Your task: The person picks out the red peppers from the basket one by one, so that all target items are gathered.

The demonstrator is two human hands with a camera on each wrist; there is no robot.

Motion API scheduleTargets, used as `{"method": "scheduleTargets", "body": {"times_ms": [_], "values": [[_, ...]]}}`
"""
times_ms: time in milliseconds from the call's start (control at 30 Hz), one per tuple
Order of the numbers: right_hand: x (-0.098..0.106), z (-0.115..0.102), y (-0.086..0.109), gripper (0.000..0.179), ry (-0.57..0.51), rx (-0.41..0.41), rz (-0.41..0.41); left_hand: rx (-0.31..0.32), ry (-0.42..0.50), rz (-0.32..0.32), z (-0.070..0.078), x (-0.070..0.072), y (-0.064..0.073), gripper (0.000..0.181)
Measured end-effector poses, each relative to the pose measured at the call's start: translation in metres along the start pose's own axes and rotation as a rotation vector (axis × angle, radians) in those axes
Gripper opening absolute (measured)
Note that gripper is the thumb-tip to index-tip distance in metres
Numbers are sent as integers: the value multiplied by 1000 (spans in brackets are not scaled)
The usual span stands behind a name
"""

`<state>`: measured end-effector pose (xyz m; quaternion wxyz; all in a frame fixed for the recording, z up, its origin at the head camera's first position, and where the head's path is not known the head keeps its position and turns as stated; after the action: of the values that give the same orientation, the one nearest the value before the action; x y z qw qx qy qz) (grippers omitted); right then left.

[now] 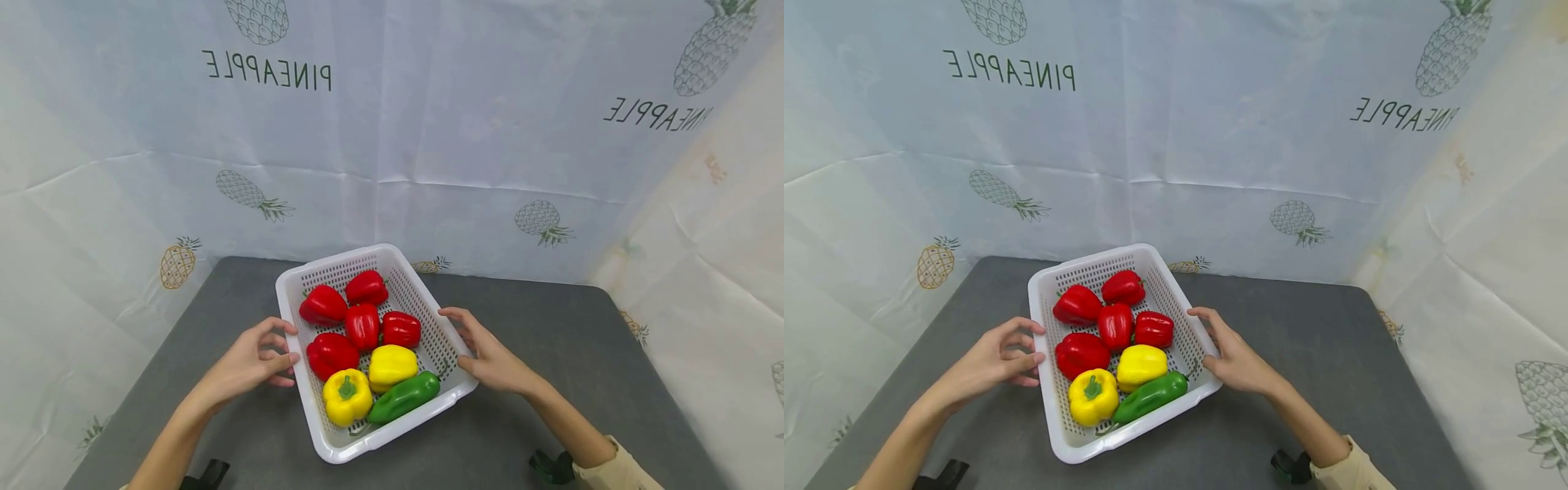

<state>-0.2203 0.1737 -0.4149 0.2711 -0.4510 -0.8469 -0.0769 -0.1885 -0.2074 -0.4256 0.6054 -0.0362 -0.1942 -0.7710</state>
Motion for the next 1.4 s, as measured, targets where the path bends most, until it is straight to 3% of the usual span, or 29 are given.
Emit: {"method": "scheduleTargets", "body": {"times_ms": [233, 367, 533, 700, 1100, 1400], "values": [[2, -1, -2, 81, 17, -6, -6, -13, -16, 50, -3, -1, -3, 60], [8, -6, -4, 75, 84, 3, 13, -2, -7, 72, -5, -1, -5, 59], [18, -20, -14, 72, 182, 28, 48, 21, 20, 70, -7, -1, -7, 60], [22, -40, -29, 70, 207, 76, 26, 22, 24, 61, -6, 0, -6, 61], [19, -93, -86, 68, 172, 160, -131, 52, 31, 88, -7, 1, -5, 61], [-14, -104, -130, 74, 187, 210, -367, 15, 116, 85, -11, -2, -2, 55]]}}
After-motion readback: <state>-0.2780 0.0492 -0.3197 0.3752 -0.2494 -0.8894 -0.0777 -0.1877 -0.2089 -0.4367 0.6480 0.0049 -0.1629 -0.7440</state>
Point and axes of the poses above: each hand's wrist, its own y-axis away from the middle knuckle, its own x-axis out of the back of the hand, z = x × y, the point moved 6 cm from there along -y, towards the middle knuckle, and after that the axes turned 4 degrees about x, right-handed, at the moved point
